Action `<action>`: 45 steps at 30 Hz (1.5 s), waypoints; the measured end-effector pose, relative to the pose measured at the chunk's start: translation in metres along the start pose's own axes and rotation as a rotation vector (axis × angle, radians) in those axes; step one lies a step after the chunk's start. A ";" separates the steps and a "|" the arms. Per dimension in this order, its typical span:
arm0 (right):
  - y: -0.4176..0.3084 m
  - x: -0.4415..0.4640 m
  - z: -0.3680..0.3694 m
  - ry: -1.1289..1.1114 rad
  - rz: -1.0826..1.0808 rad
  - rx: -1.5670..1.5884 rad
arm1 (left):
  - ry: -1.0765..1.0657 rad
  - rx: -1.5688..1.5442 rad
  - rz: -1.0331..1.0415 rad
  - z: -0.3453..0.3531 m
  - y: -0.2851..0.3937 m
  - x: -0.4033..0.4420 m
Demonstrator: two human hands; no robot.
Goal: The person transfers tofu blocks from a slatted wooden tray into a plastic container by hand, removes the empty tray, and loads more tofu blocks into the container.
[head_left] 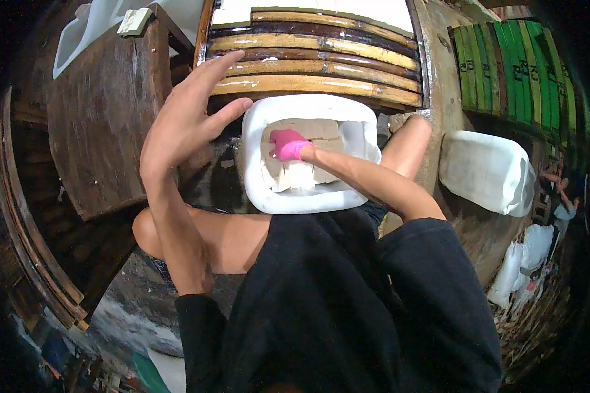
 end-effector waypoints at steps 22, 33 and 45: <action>-0.013 -0.098 -0.359 0.263 -0.074 0.786 | -0.044 0.115 -0.105 0.108 -0.011 -0.011; 0.262 0.057 -0.406 1.295 0.441 0.105 | 0.193 0.212 -0.191 0.109 -0.021 -0.006; 0.195 0.067 -0.410 0.190 0.194 1.806 | 0.293 0.153 -0.227 0.103 -0.022 -0.001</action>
Point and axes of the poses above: each hand's wrist, its own x-axis towards the middle knuckle, its own z-axis out of the palm, y = z × x, the point moved 9 cm from there along x, towards the middle knuckle, and after that the axes turned 15 degrees about y, right-handed, at the moved point
